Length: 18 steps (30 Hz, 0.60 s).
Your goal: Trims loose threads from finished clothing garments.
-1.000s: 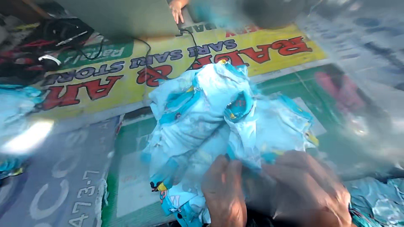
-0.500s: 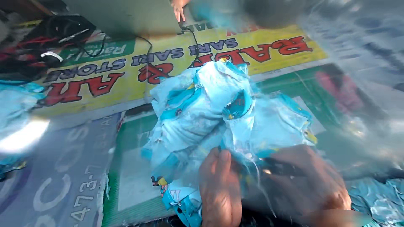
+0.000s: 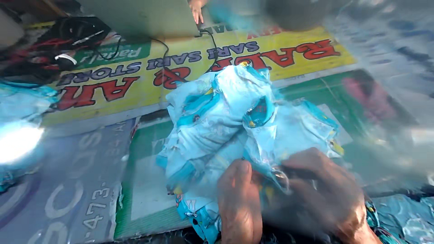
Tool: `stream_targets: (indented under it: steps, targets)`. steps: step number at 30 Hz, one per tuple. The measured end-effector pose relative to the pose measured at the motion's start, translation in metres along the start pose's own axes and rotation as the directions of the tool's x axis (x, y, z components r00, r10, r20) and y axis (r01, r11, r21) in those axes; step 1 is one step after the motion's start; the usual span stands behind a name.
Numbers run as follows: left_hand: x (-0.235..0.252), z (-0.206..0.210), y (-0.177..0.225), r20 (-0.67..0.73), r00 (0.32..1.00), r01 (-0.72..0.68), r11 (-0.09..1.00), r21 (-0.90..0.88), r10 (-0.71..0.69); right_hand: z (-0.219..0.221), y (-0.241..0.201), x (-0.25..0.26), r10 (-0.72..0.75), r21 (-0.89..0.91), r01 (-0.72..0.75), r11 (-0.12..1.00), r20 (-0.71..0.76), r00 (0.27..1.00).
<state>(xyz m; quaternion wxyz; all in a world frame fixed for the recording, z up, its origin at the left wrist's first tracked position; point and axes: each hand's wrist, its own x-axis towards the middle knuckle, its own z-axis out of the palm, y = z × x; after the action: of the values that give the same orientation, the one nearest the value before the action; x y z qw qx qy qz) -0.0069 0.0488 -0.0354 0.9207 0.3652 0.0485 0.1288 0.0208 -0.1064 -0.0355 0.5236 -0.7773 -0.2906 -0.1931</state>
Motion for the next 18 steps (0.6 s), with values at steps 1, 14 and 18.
stream_targets:
  steps: [1,14,18]
  targets:
    - [0.0000,-0.0001,-0.0002,0.002,1.000,-0.001,1.000,0.000,0.001,-0.0002,0.0003,-0.0005,0.007,0.018,-0.007,1.000,0.005,1.000]
    - [-0.0016,-0.0015,-0.0047,0.027,0.999,-0.043,0.998,0.055,0.041,-0.0014,0.0035,-0.0021,0.048,0.116,-0.050,0.992,0.024,0.999]
    - [-0.0021,-0.0021,-0.0058,0.030,0.997,-0.068,0.993,0.095,0.065,-0.0017,0.0049,-0.0022,0.052,0.135,-0.055,0.989,0.026,0.998]
